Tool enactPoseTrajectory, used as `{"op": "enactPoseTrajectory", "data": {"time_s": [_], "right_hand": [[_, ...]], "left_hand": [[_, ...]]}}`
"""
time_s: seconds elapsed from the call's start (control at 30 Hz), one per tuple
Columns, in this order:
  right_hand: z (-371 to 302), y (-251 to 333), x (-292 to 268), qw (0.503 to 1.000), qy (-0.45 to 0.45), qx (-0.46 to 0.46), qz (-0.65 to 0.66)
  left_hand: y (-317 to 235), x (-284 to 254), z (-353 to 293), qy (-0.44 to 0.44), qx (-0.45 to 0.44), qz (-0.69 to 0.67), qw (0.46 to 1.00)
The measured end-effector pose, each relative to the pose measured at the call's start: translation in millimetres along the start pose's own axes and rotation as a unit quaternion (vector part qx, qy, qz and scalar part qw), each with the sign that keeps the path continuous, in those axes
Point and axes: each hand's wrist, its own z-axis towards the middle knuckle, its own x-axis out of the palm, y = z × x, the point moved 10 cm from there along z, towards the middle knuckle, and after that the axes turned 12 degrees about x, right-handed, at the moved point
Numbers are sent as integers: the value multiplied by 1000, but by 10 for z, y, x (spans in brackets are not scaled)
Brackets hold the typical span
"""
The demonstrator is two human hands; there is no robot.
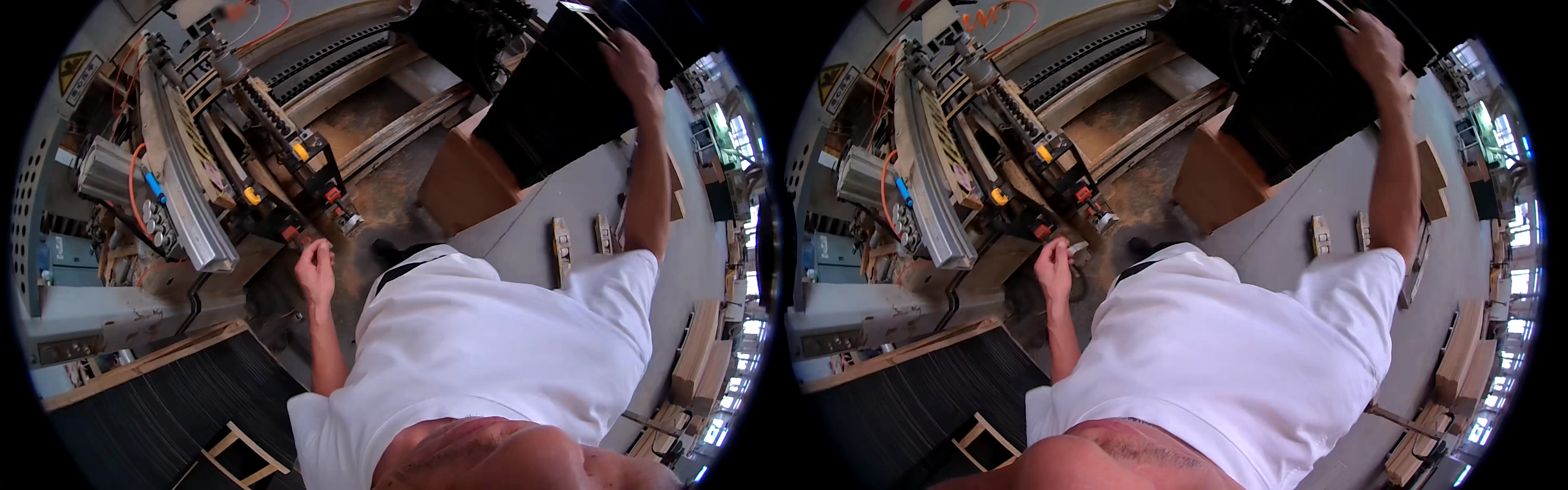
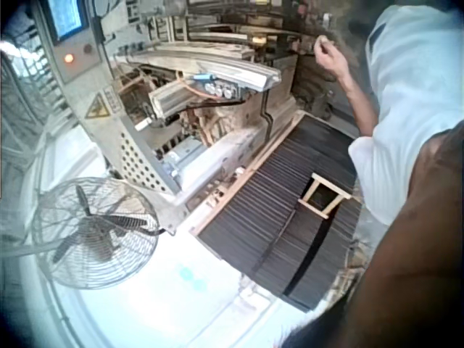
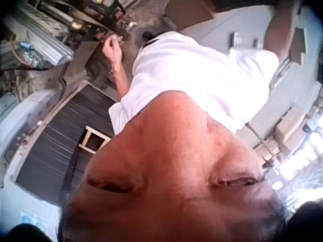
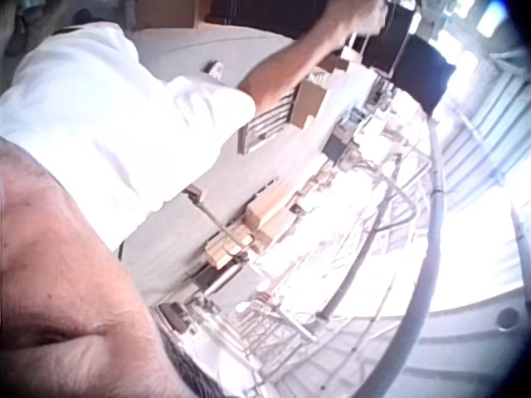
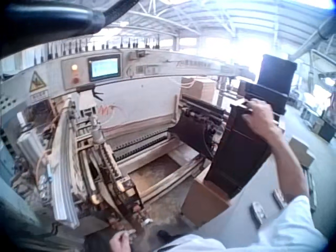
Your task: The person repeatedly picks up small wooden frames from a conveyor belt, places them on a machine, and then removes them. This cycle is performed continuously throughout the clip.
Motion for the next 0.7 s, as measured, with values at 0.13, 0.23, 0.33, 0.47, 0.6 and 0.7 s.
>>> {"op": "enactPoseTrajectory", "data": {"time_s": [0.13, 0.23, 0.33, 0.47, 0.6, 0.7], "right_hand": [[126, -835, 376, 983, 130, 18, 131], [135, -648, 378, 984, 94, 30, 147], [120, 263, 180, 974, 64, 9, 217], [-5, 1675, 123, 906, 93, -90, 402], [-305, 3065, 469, 816, 107, -236, 518], [-573, 3771, 784, 764, 239, -208, 562]], "left_hand": [[321, 73, 139, 22, -48, 3, 999], [493, 110, 116, 36, -47, -3, 998], [549, -8, 42, -14, -43, 4, 999], [566, -155, 36, -43, -84, 5, 996], [589, -339, 240, -114, -87, -27, 989], [452, -313, 589, -141, -76, -66, 985]]}}
